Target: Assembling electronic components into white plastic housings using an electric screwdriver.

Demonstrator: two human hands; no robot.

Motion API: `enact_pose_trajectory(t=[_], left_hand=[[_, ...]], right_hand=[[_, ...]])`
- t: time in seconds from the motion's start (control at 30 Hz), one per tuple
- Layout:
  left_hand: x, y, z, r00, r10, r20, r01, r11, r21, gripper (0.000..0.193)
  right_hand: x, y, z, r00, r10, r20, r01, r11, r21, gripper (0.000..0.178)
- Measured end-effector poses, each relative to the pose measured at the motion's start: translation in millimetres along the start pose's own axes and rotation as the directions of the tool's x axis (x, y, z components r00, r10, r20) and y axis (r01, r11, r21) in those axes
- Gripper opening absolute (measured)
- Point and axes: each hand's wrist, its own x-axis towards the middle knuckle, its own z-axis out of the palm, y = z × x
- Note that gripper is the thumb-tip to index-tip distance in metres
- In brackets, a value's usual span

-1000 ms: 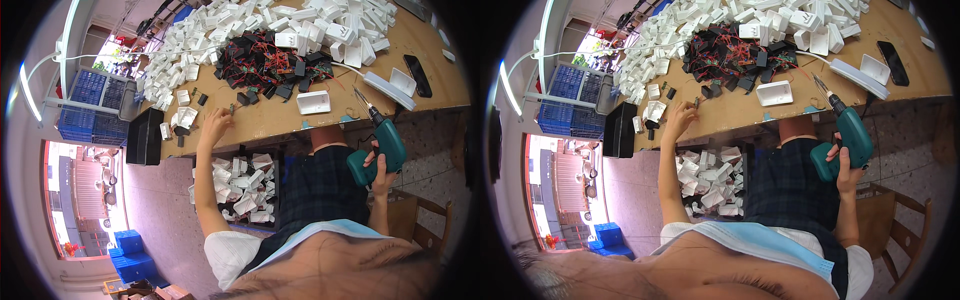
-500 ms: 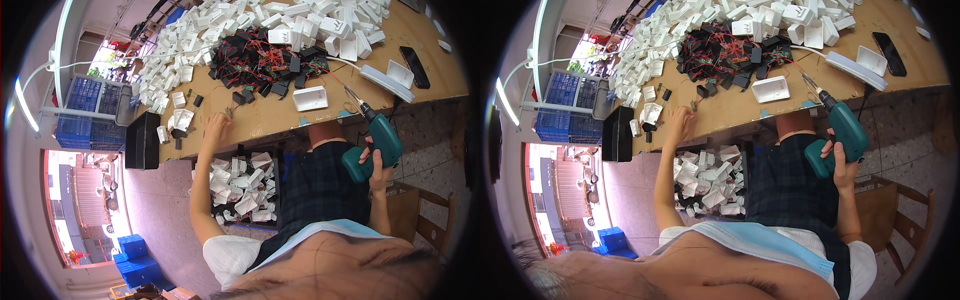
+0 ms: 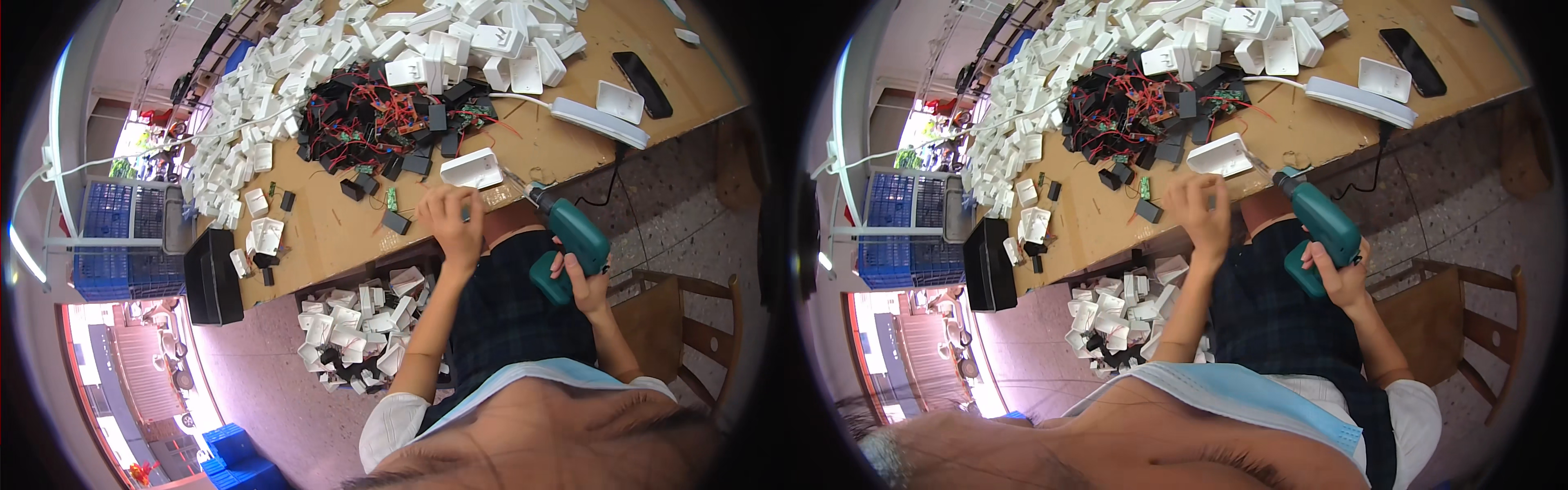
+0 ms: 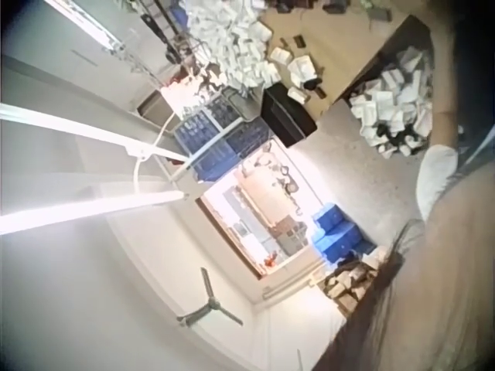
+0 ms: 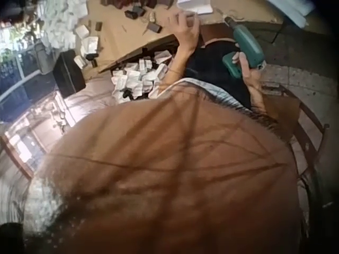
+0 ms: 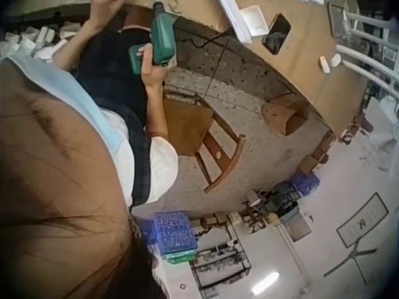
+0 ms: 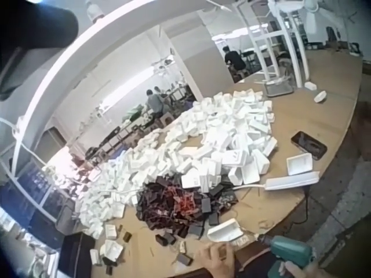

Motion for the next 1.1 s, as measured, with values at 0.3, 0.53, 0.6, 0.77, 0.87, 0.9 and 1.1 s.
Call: enact_pose_trajectory(t=[0.3, 0.53, 0.6, 0.77, 0.87, 0.9, 1.1], left_hand=[[14, 24, 19, 0.999, -0.032, -0.034, 0.036, 0.990, 0.134, 0.015], [23, 18, 17, 0.994, -0.074, 0.086, 0.071, 0.997, 0.032, 0.015], [26, 21, 16, 0.992, -0.084, 0.092, 0.081, 0.996, 0.035, 0.015], [30, 21, 15, 0.990, -0.104, 0.094, 0.099, 0.994, 0.047, 0.014], [31, 23, 15, 0.990, -0.098, 0.105, 0.093, 0.994, 0.049, 0.016], [31, 23, 15, 0.987, -0.107, 0.116, 0.102, 0.994, 0.048, 0.016], [33, 23, 14, 0.985, -0.118, 0.128, 0.111, 0.992, 0.056, 0.016]], right_hand=[[8, 2, 13, 0.994, -0.094, -0.055, 0.079, 0.970, -0.231, 0.026], [18, -4, 21, 0.990, -0.142, -0.018, 0.125, 0.922, -0.367, 0.025], [20, -4, 23, 0.981, -0.195, 0.019, 0.185, 0.892, -0.412, 0.020], [22, -8, 26, 0.985, -0.173, 0.004, 0.159, 0.894, -0.419, 0.021], [23, -12, 29, 0.990, -0.144, -0.014, 0.126, 0.908, -0.398, 0.021], [23, -13, 30, 0.990, -0.143, -0.013, 0.126, 0.908, -0.399, 0.021], [23, -20, 39, 0.993, -0.035, -0.109, 0.004, 0.963, -0.269, 0.019]])
